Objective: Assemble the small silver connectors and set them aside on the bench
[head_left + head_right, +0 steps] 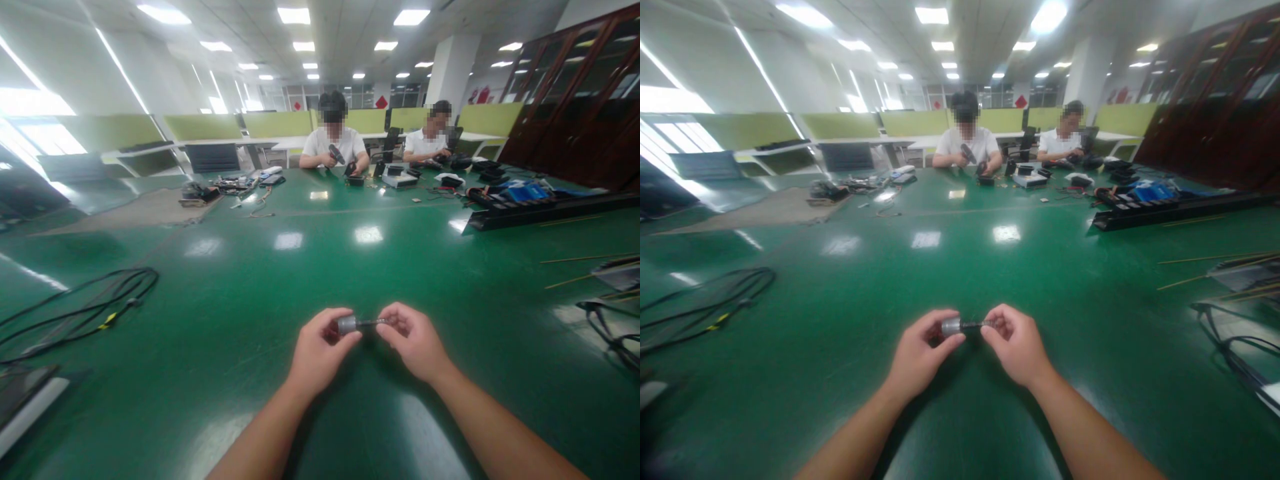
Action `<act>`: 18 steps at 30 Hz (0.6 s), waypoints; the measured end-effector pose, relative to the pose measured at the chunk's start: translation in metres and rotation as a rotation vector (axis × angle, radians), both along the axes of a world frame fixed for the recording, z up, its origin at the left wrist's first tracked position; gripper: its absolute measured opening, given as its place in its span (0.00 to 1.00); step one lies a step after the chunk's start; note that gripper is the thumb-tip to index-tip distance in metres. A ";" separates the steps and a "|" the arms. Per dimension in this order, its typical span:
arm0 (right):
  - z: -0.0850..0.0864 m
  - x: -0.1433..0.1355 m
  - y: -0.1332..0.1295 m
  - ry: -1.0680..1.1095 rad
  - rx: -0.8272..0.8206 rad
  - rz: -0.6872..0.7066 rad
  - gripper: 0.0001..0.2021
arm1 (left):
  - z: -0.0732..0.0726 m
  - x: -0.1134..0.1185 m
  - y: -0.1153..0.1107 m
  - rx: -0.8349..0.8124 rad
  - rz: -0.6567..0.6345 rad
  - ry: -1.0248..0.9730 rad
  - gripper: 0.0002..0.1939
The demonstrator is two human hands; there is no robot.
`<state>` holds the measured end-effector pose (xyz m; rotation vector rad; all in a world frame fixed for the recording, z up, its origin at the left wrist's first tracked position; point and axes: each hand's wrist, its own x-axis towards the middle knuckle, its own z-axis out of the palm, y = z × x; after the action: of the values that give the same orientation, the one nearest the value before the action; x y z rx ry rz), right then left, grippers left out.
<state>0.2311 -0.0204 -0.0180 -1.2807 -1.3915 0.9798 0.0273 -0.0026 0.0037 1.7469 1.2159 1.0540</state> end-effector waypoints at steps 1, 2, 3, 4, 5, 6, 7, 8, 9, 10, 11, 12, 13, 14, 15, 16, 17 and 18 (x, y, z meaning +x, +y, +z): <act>0.000 0.001 0.000 0.005 0.004 -0.007 0.06 | 0.000 0.000 0.000 -0.004 0.003 0.001 0.16; 0.000 0.001 0.001 0.018 0.007 -0.017 0.07 | 0.000 0.000 0.000 -0.015 0.007 -0.002 0.16; 0.001 0.002 0.001 0.041 0.008 -0.031 0.07 | 0.001 0.000 0.001 -0.033 0.012 -0.013 0.16; 0.001 0.003 0.002 0.075 0.006 -0.047 0.07 | 0.001 0.000 0.001 -0.059 0.021 -0.037 0.17; 0.002 0.003 0.002 0.115 0.003 -0.061 0.08 | 0.002 0.000 0.002 -0.087 0.034 -0.076 0.17; 0.002 0.003 0.002 0.154 0.000 -0.071 0.08 | 0.002 0.000 0.003 -0.111 0.054 -0.128 0.18; 0.003 0.003 0.002 0.183 -0.002 -0.073 0.09 | 0.002 0.000 0.004 -0.128 0.076 -0.189 0.18; 0.003 0.002 0.002 0.197 -0.001 -0.068 0.10 | 0.002 0.000 0.006 -0.138 0.102 -0.256 0.18; 0.003 0.001 0.002 0.197 0.001 -0.055 0.11 | 0.001 0.000 0.007 -0.150 0.132 -0.333 0.18; 0.003 -0.001 0.001 0.187 0.003 -0.038 0.13 | 0.000 0.000 0.008 -0.166 0.163 -0.411 0.18; 0.003 -0.002 0.001 0.171 0.002 -0.021 0.16 | 0.000 -0.001 0.009 -0.183 0.190 -0.481 0.18; 0.003 -0.004 0.001 0.157 0.001 -0.004 0.18 | 0.000 -0.001 0.009 -0.202 0.211 -0.539 0.18; 0.002 -0.005 0.001 0.152 -0.001 0.005 0.20 | 0.000 -0.002 0.009 -0.219 0.225 -0.582 0.19; 0.001 -0.005 0.001 0.156 -0.013 0.009 0.21 | 0.001 -0.003 0.008 -0.233 0.231 -0.608 0.20; 0.000 -0.006 0.002 0.157 -0.021 0.012 0.21 | 0.002 -0.004 0.007 -0.241 0.231 -0.616 0.21; -0.001 -0.006 0.002 0.145 -0.017 0.015 0.21 | 0.004 -0.005 0.005 -0.249 0.230 -0.615 0.22; -0.002 -0.006 0.003 0.131 -0.002 0.010 0.21 | 0.007 -0.006 0.002 -0.259 0.230 -0.613 0.23; -0.002 -0.005 0.003 0.121 0.007 0.012 0.21 | 0.011 -0.007 -0.001 -0.268 0.233 -0.608 0.24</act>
<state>0.2257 -0.0173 -0.0204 -1.1893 -1.3096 1.0423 0.0201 -0.0041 0.0150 0.9873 1.1100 1.3575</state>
